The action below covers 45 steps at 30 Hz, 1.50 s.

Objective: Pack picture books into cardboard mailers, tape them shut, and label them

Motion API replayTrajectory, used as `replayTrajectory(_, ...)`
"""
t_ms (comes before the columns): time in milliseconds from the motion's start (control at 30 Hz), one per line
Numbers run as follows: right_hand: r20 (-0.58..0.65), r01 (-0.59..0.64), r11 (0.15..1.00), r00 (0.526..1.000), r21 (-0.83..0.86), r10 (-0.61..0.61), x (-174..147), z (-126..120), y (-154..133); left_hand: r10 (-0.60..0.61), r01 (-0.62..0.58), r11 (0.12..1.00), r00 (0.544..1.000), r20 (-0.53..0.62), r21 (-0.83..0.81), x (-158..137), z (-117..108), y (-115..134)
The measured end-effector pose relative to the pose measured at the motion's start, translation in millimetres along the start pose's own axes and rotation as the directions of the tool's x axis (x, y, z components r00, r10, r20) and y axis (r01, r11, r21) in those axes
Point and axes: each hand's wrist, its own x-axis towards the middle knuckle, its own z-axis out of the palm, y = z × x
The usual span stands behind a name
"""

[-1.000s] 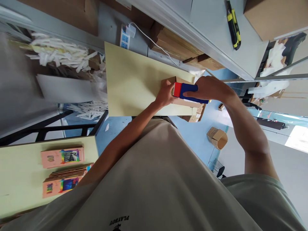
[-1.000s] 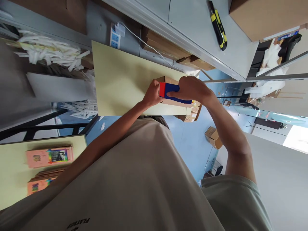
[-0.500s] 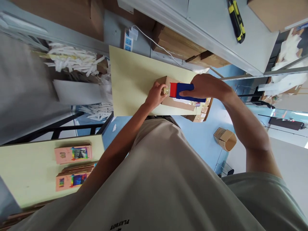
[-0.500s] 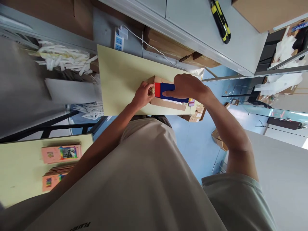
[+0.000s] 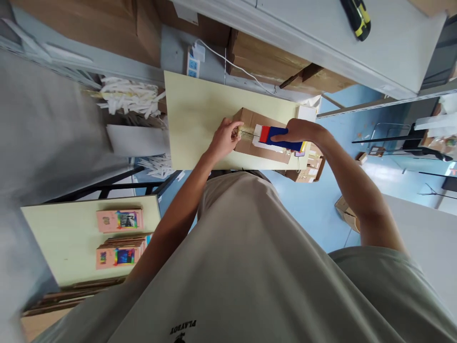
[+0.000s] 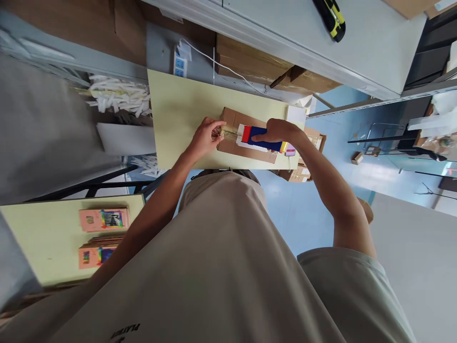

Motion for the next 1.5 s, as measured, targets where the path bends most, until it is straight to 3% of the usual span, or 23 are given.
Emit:
replayTrajectory(167, 0.017, 0.115, 0.989, 0.993, 0.095, -0.117, 21.2, 17.4, 4.2, -0.065, 0.067, 0.997, 0.995, -0.082, 0.032, -7.4, 2.7, 11.1)
replayTrajectory(267, -0.028, 0.167, 0.984, 0.986, 0.059, -0.166, 26.6, 23.1, 7.1, -0.144, 0.155, 0.987, 0.966, -0.215, 0.035, -9.1, 15.2, 22.3)
replayTrajectory(333, -0.044, 0.19, 0.98, 0.981, 0.053, -0.188, 29.6, 26.4, 10.0, -0.21, 0.234, 0.972, 0.912, -0.353, 0.027, -8.0, 28.6, 30.1)
replayTrajectory(400, -0.051, 0.215, 0.974, 0.976, 0.077, -0.211, 33.8, 29.5, 13.2, -0.269, 0.309, 0.951, 0.826, -0.496, -0.001, -5.0, 42.7, 36.1)
replayTrajectory(500, -0.082, 0.291, 0.95, 0.956, 0.116, -0.283, 42.6, 33.1, 16.5, -0.322, 0.355, 0.932, 0.717, -0.618, -0.074, 1.0, 57.4, 38.7)
replayTrajectory(700, -0.121, 0.417, 0.898, 0.907, 0.141, -0.402, 47.4, 33.8, 30.2, -0.385, 0.391, 0.909, 0.662, -0.643, -0.143, 11.5, 58.7, 29.9)
replayTrajectory(833, -0.118, 0.405, 0.904, 0.913, 0.137, -0.391, 23.4, 37.5, 85.9, -0.383, 0.425, 0.897, 0.608, -0.695, -0.122, 14.6, 59.9, 28.9)
replayTrajectory(1000, -0.011, 0.287, 0.95, 0.958, 0.124, -0.288, -8.9, 56.9, 190.7, -0.383, 0.424, 0.895, 0.575, -0.723, -0.138, 14.1, 65.9, 31.1)
replayTrajectory(1100, 0.039, 0.261, 0.952, 0.962, 0.16, -0.27, -5.9, 72.4, 225.4, -0.37, 0.418, 0.9, 0.578, -0.727, -0.124, 13.2, 69.0, 31.4)
replayTrajectory(1300, 0.024, 0.241, 0.963, 0.969, 0.124, -0.246, 27.1, 91.3, 213.4, -0.349, 0.416, 0.904, 0.573, -0.742, -0.103, 12.9, 70.2, 29.8)
replayTrajectory(1500, -0.001, 0.229, 0.965, 0.973, 0.13, -0.231, 32.5, 95.0, 194.0, -0.373, 0.443, 0.89, 0.567, -0.734, -0.11, 13.8, 68.8, 31.0)
